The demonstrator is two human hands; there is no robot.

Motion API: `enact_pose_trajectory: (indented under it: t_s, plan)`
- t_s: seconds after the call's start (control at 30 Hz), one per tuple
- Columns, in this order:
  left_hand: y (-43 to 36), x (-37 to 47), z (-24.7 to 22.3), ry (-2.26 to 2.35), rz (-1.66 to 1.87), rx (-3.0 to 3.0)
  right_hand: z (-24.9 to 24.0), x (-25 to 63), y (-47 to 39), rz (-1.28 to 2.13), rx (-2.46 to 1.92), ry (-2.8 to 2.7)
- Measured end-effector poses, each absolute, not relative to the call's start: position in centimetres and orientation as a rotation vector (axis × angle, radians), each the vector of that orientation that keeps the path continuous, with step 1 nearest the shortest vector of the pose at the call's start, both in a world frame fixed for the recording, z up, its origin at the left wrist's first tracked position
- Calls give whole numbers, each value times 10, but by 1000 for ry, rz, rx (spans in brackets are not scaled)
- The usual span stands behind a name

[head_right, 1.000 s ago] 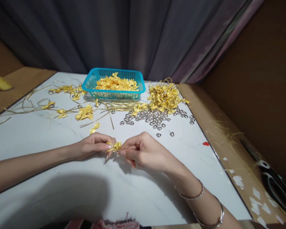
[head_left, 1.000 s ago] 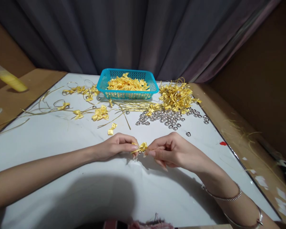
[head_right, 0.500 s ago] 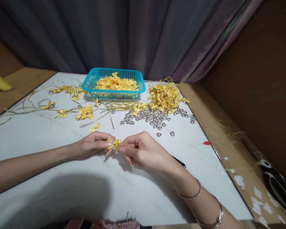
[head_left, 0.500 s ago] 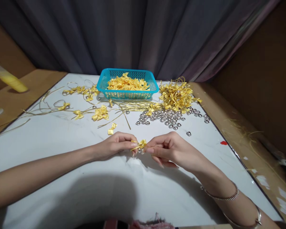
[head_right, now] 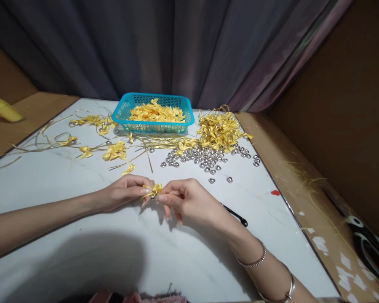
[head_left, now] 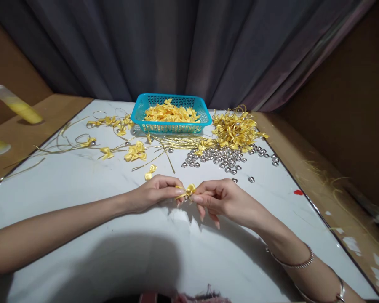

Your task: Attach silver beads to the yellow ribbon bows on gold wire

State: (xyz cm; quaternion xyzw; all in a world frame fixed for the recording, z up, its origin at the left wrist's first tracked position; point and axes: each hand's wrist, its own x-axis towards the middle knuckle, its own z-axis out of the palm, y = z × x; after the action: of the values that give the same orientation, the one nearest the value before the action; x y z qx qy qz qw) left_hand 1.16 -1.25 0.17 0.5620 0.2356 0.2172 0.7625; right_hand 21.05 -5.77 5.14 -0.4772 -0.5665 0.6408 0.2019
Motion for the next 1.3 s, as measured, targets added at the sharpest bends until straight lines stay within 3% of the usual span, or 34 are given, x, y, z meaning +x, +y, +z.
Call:
enact_pose_trajectory:
  t_s: [0.43, 0.7, 0.9, 1.13, 1.3]
  plan:
    - [-14, 11, 4, 519, 447, 1354, 39, 207, -60, 1404, -1375, -1830]
    - [-17, 14, 8, 599, 459, 1489, 52, 217, -61, 505, -1246, -2348]
    - [-17, 12, 13, 612, 446, 1558, 45, 203, -52, 337, -1026, -2647]
    - [-13, 12, 9, 584, 449, 1482, 35, 201, -40, 238, -864, -2412]
    - [-11, 13, 8, 608, 448, 1428, 66, 206, -37, 10, -869, -2118]
